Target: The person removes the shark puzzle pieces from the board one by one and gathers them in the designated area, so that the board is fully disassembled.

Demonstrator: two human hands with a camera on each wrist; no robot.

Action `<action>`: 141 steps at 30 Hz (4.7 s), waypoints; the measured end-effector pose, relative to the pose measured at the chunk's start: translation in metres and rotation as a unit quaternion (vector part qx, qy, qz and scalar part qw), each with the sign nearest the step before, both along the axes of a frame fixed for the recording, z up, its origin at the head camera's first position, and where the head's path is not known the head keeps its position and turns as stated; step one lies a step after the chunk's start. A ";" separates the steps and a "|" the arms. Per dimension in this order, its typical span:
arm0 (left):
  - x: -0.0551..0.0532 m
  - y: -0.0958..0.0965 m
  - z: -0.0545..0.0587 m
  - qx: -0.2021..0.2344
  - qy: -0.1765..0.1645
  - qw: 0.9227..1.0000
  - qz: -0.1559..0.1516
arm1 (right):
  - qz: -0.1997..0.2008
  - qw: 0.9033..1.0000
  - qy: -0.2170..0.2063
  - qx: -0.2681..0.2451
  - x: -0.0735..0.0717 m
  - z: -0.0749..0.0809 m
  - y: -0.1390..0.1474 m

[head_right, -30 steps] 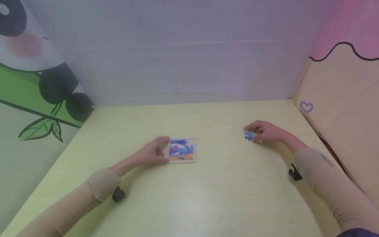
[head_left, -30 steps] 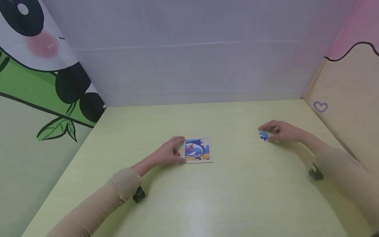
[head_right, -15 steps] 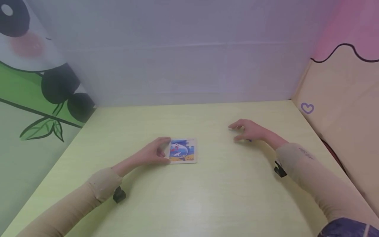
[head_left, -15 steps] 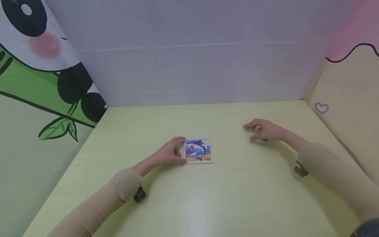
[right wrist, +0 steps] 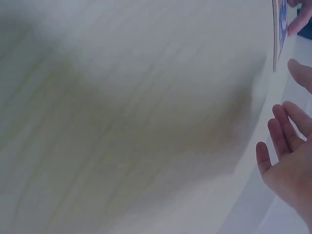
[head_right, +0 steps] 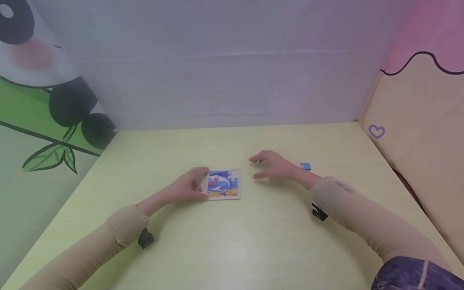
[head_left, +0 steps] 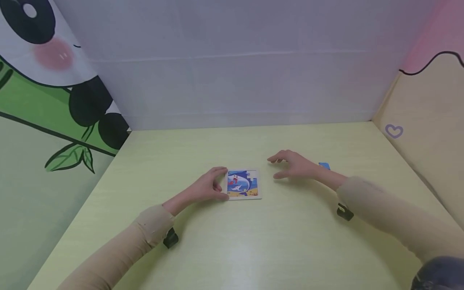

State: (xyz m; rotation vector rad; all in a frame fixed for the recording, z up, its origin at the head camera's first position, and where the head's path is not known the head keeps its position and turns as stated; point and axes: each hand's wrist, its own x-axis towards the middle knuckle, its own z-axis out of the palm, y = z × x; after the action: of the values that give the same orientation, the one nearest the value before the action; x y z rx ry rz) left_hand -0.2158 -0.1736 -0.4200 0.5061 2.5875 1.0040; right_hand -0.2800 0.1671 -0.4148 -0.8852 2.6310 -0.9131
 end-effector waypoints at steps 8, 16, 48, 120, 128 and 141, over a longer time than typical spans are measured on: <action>-0.001 0.000 0.000 0.005 -0.002 1.000 0.000 | -0.023 1.000 -0.009 0.004 0.015 -0.001 -0.035; 0.000 0.000 0.001 0.012 -0.006 1.000 0.004 | -0.026 1.000 0.002 -0.017 0.025 -0.007 -0.059; -0.003 -0.001 -0.002 0.006 0.006 1.000 -0.018 | -0.025 1.000 -0.018 -0.007 0.028 -0.008 -0.090; -0.004 0.000 -0.004 -0.001 0.013 1.000 -0.014 | -0.087 0.987 0.137 -0.004 0.007 -0.019 0.014; -0.004 -0.001 -0.005 -0.002 0.014 1.000 -0.016 | -0.086 0.982 0.165 -0.011 0.006 -0.023 0.034; -0.005 0.000 -0.006 0.001 0.009 1.000 -0.015 | -0.076 0.982 0.172 0.002 0.003 -0.024 0.057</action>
State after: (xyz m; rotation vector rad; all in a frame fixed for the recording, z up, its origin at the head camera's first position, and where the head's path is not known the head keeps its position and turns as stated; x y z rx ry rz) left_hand -0.2208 -0.1736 -0.4259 0.5573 2.5870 0.9978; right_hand -0.2766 0.2240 -0.4383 -0.9237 3.0305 -0.8535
